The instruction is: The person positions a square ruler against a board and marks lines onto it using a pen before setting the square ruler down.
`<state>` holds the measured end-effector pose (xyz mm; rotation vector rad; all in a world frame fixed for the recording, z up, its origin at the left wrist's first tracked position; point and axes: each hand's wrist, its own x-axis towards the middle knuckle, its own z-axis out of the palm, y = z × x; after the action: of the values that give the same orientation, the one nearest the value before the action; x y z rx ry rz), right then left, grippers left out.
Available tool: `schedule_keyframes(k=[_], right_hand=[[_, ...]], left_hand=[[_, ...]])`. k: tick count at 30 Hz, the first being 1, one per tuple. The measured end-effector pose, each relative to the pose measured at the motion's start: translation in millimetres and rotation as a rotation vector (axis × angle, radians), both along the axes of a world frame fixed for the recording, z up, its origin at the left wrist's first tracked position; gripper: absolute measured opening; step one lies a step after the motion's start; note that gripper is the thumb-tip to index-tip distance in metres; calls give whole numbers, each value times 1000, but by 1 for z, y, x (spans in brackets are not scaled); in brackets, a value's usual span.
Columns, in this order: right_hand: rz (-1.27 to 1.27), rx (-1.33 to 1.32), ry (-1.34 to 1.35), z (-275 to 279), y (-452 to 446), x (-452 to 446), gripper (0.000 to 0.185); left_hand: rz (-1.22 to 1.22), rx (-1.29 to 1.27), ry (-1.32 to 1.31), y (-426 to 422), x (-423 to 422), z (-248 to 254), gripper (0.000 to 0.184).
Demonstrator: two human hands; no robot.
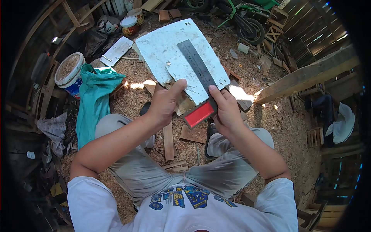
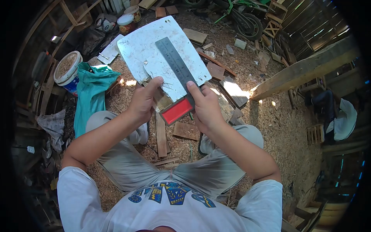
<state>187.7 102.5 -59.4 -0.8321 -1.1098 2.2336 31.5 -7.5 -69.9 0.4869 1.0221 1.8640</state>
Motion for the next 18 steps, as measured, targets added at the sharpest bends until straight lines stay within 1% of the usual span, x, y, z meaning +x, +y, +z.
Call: schedule_keyframes(k=[6, 11, 14, 18], right_hand=[[16, 14, 12, 1, 5, 3, 35], [27, 42, 31, 5, 4, 6, 37], [-24, 72, 43, 4, 0, 4, 38], [-10, 62, 48, 3, 2, 2, 38]], left_hand=[[4, 11, 27, -1, 1, 1, 43], [-24, 49, 112, -4, -3, 0, 44], [20, 17, 104, -5, 1, 5, 47], [20, 34, 100, -3, 1, 3, 50]])
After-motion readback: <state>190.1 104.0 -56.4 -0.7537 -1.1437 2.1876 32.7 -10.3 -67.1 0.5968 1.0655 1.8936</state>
